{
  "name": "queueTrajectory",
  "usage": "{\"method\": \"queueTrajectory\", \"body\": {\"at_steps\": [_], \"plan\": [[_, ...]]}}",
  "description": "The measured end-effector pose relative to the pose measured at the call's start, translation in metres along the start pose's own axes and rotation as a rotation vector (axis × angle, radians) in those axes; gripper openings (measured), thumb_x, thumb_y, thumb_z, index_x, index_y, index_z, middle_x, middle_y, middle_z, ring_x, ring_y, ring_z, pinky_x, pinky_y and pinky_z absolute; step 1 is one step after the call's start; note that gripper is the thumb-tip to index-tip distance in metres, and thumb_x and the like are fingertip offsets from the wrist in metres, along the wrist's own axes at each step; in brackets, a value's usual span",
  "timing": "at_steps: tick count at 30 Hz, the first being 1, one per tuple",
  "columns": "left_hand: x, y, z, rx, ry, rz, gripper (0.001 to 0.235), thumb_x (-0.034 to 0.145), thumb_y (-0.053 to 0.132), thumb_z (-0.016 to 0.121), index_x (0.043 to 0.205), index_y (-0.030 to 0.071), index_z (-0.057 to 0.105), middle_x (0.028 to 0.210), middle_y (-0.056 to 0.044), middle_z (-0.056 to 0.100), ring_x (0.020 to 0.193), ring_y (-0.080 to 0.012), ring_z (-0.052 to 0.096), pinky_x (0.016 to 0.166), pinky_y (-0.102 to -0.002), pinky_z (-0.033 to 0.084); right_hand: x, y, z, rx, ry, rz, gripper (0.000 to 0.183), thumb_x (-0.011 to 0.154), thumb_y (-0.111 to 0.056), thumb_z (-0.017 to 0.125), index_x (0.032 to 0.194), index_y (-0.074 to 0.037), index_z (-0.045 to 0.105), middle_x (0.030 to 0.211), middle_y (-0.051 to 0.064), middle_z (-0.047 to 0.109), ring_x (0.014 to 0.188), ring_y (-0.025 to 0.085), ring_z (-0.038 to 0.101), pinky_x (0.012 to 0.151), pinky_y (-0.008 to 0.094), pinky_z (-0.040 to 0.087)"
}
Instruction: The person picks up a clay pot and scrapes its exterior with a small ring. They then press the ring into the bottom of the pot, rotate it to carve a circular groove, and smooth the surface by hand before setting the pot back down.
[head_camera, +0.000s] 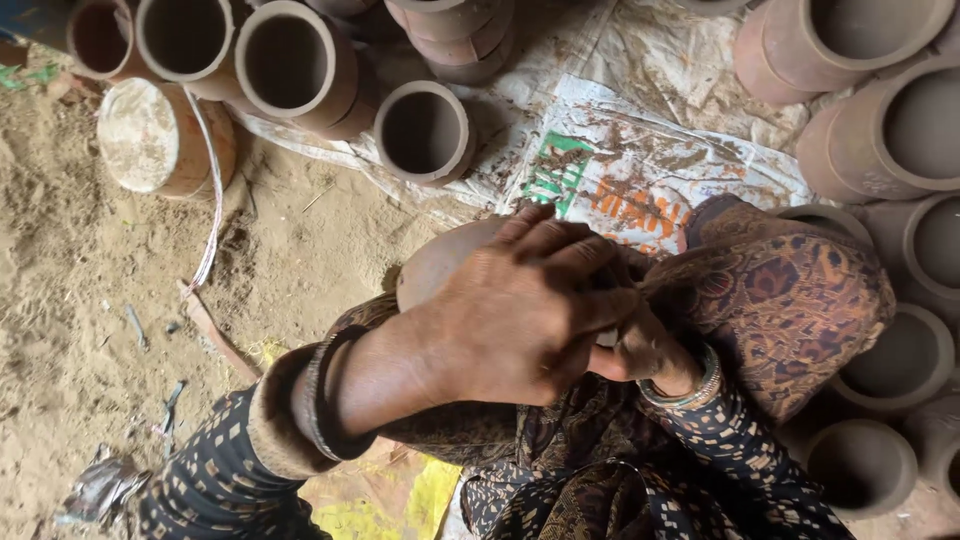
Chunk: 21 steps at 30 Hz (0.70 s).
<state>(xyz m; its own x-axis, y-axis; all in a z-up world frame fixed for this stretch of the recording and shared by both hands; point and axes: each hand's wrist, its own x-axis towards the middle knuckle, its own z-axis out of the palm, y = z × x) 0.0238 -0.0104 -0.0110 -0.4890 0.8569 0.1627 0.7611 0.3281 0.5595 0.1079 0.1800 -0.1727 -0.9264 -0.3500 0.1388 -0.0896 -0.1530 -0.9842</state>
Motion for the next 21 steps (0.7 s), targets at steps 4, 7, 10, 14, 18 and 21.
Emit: {"method": "queueTrajectory", "body": {"at_steps": [4, 7, 10, 14, 18, 21], "plan": [[0.019, 0.02, -0.001, 0.077, -0.1, 0.134, 0.051, 0.073, 0.026, 0.074, 0.123, 0.016, 0.073, 0.138, -0.018, 0.062, 0.127, -0.0414, 0.061, 0.115, -0.062, 0.038, 0.0, 0.005, -0.005, 0.216, 0.068, -0.041, 0.085, 0.077, -0.021, 0.069, 0.153, -0.002, 0.035, 0.156, 0.014, 0.039, 0.148, 0.03, 0.034, 0.125, 0.042, 0.031], [0.02, 0.028, -0.021, 0.015, -0.006, 0.19, 0.061, 0.075, 0.019, 0.073, 0.135, 0.009, 0.069, 0.14, -0.028, 0.058, 0.123, -0.0444, 0.06, 0.114, -0.061, 0.043, -0.003, 0.012, -0.007, 0.238, 0.243, 0.045, 0.084, 0.076, -0.018, 0.071, 0.151, -0.001, 0.037, 0.149, 0.014, 0.046, 0.14, 0.028, 0.042, 0.119, 0.042, 0.037], [0.008, 0.018, -0.033, -0.082, 0.096, 0.132, 0.057, 0.08, 0.015, 0.072, 0.134, 0.002, 0.065, 0.139, -0.033, 0.055, 0.125, -0.0472, 0.059, 0.111, -0.059, 0.046, 0.005, 0.028, -0.006, 0.322, 0.402, 0.123, 0.082, 0.076, -0.014, 0.074, 0.149, 0.0, 0.04, 0.139, 0.013, 0.056, 0.131, 0.026, 0.053, 0.113, 0.041, 0.045], [-0.021, -0.014, -0.013, -0.29, 0.219, -0.007, 0.046, 0.094, 0.015, 0.068, 0.135, -0.003, 0.061, 0.149, -0.032, 0.053, 0.136, -0.0429, 0.061, 0.115, -0.048, 0.05, 0.002, 0.053, -0.02, 0.358, 0.625, 0.215, 0.076, 0.069, -0.001, 0.067, 0.143, 0.001, 0.051, 0.124, 0.013, 0.067, 0.114, 0.025, 0.065, 0.099, 0.04, 0.053], [-0.032, -0.021, -0.015, -0.335, 0.2, -0.02, 0.043, 0.098, 0.015, 0.064, 0.136, -0.005, 0.061, 0.148, -0.032, 0.055, 0.136, -0.0447, 0.062, 0.114, -0.047, 0.051, -0.041, 0.088, -0.053, 0.896, 0.646, 0.125, 0.045, 0.078, 0.006, 0.07, 0.122, 0.003, 0.066, 0.118, 0.015, 0.072, 0.112, 0.028, 0.068, 0.104, 0.042, 0.051], [-0.044, -0.025, -0.019, -0.351, 0.198, 0.041, 0.047, 0.095, 0.019, 0.065, 0.134, -0.006, 0.06, 0.147, -0.033, 0.054, 0.134, -0.0442, 0.061, 0.114, -0.048, 0.05, -0.086, 0.065, -0.081, 0.364, 0.771, -0.126, 0.019, 0.082, 0.001, 0.078, 0.1, 0.001, 0.074, 0.111, 0.016, 0.074, 0.108, 0.026, 0.071, 0.103, 0.04, 0.056]]}}
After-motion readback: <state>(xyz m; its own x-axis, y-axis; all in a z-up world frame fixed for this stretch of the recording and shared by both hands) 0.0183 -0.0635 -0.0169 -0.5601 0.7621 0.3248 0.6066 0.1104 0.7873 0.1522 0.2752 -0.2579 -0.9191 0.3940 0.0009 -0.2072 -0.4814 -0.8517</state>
